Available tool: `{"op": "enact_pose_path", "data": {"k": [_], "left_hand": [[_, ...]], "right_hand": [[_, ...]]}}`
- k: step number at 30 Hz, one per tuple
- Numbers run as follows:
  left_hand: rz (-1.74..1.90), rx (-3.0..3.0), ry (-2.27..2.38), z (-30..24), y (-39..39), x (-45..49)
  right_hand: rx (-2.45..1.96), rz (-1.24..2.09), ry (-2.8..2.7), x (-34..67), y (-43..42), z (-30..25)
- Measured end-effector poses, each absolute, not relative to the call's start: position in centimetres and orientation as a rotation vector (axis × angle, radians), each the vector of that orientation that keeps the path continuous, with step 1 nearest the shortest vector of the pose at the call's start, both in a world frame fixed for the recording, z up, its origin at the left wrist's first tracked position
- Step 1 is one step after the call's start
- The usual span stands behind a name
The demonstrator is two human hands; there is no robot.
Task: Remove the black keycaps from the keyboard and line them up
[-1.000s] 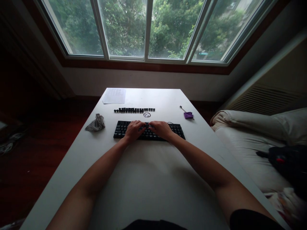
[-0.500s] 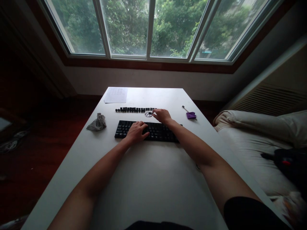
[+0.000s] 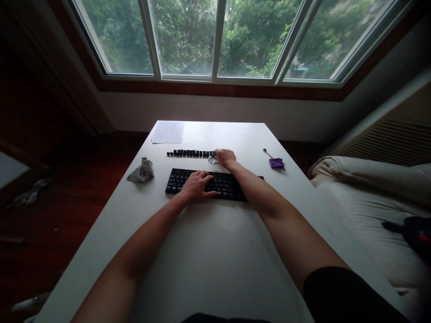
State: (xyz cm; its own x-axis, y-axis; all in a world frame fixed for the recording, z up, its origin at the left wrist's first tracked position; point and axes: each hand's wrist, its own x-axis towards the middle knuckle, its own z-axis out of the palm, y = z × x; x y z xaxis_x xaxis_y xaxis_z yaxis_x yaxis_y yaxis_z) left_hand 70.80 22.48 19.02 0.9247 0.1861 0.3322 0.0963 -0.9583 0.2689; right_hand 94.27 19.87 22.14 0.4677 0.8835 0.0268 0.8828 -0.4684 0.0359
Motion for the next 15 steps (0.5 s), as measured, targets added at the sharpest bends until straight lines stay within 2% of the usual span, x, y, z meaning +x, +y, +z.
{"op": "enact_pose_path", "data": {"k": [15], "left_hand": [[0.473,2.832,0.24,19.1,22.6,70.8]], "right_hand": [[2.659,0.092,1.648,94.6,21.0,21.2]]}}
